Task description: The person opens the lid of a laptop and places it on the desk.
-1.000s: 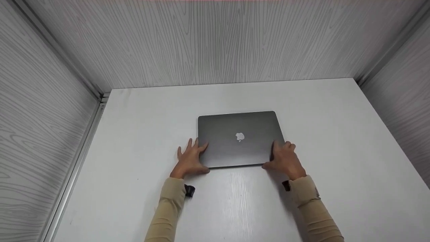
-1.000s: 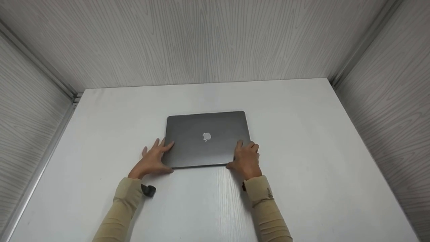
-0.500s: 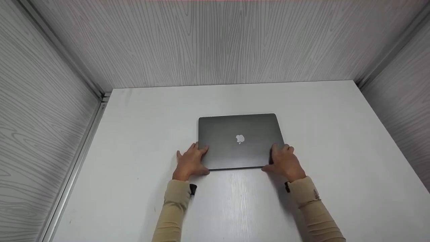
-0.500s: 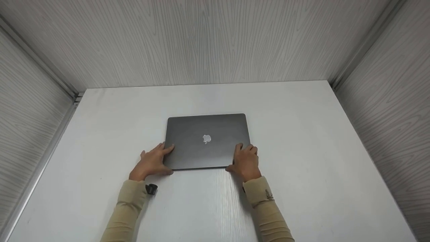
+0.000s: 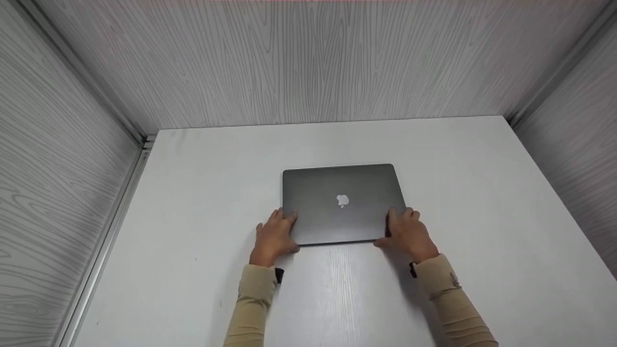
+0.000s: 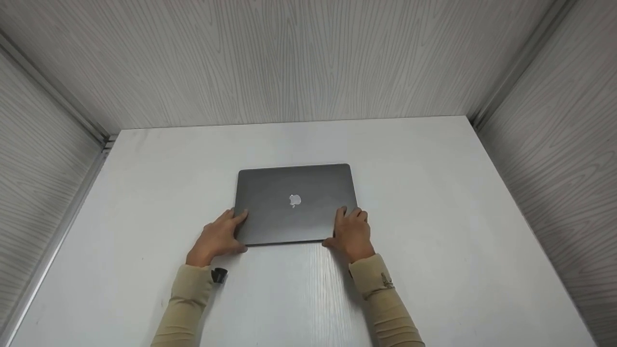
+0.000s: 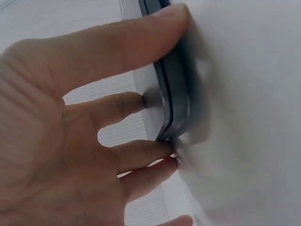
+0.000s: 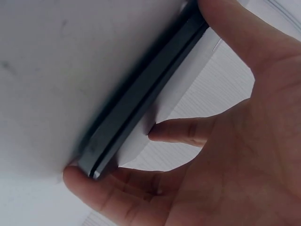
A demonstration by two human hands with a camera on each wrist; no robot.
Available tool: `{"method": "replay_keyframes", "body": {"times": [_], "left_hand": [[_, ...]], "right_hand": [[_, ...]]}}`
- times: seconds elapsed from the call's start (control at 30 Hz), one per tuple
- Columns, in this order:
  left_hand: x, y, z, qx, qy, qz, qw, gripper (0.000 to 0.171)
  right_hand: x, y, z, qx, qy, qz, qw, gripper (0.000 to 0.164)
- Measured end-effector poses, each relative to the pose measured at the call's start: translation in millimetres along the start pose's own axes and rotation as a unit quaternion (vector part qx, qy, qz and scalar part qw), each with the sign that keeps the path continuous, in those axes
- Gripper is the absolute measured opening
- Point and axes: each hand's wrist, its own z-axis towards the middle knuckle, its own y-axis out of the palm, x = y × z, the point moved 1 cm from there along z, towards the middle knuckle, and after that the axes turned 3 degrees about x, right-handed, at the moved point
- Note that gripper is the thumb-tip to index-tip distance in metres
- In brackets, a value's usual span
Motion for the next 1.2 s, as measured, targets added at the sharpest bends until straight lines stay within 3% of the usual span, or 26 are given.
{"method": "replay_keyframes", "body": {"times": [0.2,0.4,0.47,0.6,0.77,0.9,1.2], "left_hand": [[1.3,1.3,-2.1,-0.008,-0.004,-0.012,0.9999,0.085],[-4.3,-0.8,-2.5,-0.024,0.007,-0.013,0.9996,0.085],[-7.0,-1.2,-2.8,-0.023,0.017,0.007,0.9996,0.084],[-12.1,1.3,-6.7,-0.015,0.025,0.061,0.9977,0.088],[-15.6,7.5,-13.8,-0.009,0.000,0.094,0.9955,0.095],[-13.0,8.1,-18.1,-0.011,-0.015,0.089,0.9958,0.094],[-12.1,8.4,-22.9,0.006,-0.018,0.093,0.9955,0.089]], "right_hand": [[1,1,2,-0.028,0.018,0.004,0.999,0.096],[2,3,0,0.003,0.000,-0.017,1.000,0.096],[3,3,0,0.024,-0.015,-0.031,0.999,0.096],[6,4,3,0.067,-0.087,-0.058,0.992,0.090],[6,8,8,0.073,-0.181,-0.047,0.980,0.082],[6,10,8,0.066,-0.200,-0.045,0.977,0.081],[-4,11,12,0.098,-0.222,-0.078,0.967,0.079]]}}
